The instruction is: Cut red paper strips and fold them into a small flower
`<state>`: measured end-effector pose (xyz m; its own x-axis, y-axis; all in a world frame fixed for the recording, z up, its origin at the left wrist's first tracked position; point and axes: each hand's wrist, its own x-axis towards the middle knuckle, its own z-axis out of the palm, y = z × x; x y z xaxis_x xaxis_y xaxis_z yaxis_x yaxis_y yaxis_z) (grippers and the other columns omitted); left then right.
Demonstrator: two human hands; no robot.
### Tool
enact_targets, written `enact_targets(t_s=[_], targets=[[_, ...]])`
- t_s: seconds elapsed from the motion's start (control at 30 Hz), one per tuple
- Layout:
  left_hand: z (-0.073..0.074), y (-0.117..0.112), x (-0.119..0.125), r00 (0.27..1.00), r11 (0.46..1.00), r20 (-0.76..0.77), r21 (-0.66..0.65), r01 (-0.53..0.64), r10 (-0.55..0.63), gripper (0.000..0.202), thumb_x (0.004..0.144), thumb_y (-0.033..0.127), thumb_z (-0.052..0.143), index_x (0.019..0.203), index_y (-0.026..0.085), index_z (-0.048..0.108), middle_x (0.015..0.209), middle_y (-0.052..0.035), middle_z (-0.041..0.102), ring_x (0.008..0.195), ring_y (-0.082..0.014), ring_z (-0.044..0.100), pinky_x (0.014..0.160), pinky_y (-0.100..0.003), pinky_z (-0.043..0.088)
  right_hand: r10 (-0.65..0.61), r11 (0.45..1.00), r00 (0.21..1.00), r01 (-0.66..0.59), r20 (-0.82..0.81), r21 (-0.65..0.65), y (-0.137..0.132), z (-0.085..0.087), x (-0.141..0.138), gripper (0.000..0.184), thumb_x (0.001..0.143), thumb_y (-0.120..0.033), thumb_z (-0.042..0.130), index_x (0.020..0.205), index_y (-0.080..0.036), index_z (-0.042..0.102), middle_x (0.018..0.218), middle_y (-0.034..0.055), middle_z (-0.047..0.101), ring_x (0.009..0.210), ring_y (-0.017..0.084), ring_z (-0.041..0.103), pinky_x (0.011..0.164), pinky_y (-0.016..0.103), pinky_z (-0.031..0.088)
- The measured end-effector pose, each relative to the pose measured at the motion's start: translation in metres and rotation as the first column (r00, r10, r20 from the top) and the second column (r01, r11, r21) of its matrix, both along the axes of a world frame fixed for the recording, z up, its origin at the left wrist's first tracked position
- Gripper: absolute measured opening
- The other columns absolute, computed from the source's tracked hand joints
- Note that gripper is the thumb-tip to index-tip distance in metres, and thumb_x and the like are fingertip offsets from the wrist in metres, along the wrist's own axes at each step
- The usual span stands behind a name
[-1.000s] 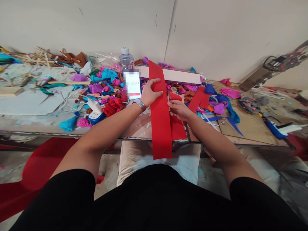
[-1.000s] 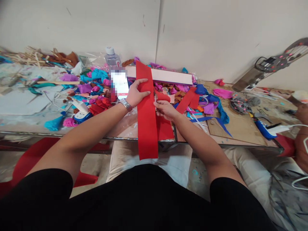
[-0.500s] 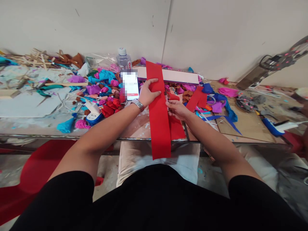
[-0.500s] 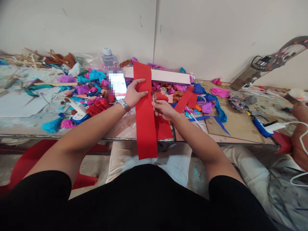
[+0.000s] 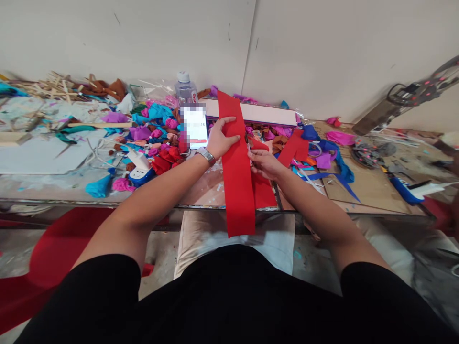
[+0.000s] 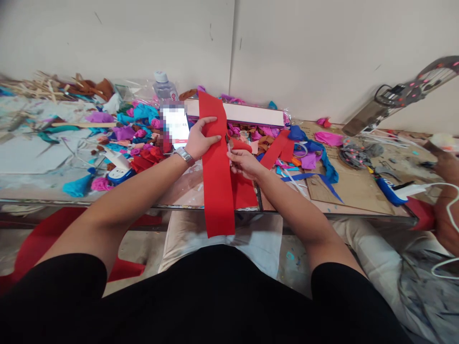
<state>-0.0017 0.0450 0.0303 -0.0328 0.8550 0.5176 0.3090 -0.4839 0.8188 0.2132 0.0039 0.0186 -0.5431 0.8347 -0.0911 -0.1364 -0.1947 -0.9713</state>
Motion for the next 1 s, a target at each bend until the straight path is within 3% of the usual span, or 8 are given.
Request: enact_targets(t_s=[0.4, 0.7, 1.0], targets=[[-0.0015, -0.0023, 0.0037, 0.999, 1.000, 0.019, -0.008, 0.028, -0.027, 0.058, 0.074, 0.012, 0.078, 0.130, 0.020, 0.064, 0.142, -0.0104, 0.066, 0.133, -0.0277, 0.063, 0.121, -0.046, 0.050, -0.029, 1.000, 0.999, 0.029, -0.026, 0.003, -0.0013, 0.0041, 0.0000, 0.046, 0.080, -0.052, 0.090, 0.075, -0.017, 0.059, 0.060, -0.0049, 0.060, 0.042, 0.005, 0.051, 0.034, 0.016, 0.029], [-0.0016, -0.0053, 0.0062, 0.997, 0.998, 0.045, -0.013, 0.059, -0.059, 0.060, 0.074, 0.014, 0.080, 0.132, 0.020, 0.064, 0.141, -0.0105, 0.067, 0.128, -0.0269, 0.066, 0.116, -0.047, 0.053, -0.079, 0.997, 0.995, 0.078, -0.063, -0.011, 0.0009, 0.0027, -0.0008, 0.048, 0.073, -0.051, 0.094, 0.074, -0.017, 0.061, 0.059, -0.0052, 0.060, 0.043, 0.005, 0.052, 0.036, 0.016, 0.032], [-0.0073, -0.0001, 0.0050, 0.998, 0.999, 0.022, 0.017, 0.051, -0.052, 0.061, 0.072, 0.016, 0.081, 0.131, 0.021, 0.065, 0.142, -0.0099, 0.066, 0.133, -0.0285, 0.062, 0.122, -0.049, 0.047, -0.062, 0.998, 0.997, 0.063, -0.055, 0.005, 0.0015, 0.0025, -0.0012, 0.051, 0.069, -0.054, 0.095, 0.074, -0.018, 0.060, 0.057, -0.0058, 0.060, 0.039, 0.005, 0.050, 0.032, 0.017, 0.027]])
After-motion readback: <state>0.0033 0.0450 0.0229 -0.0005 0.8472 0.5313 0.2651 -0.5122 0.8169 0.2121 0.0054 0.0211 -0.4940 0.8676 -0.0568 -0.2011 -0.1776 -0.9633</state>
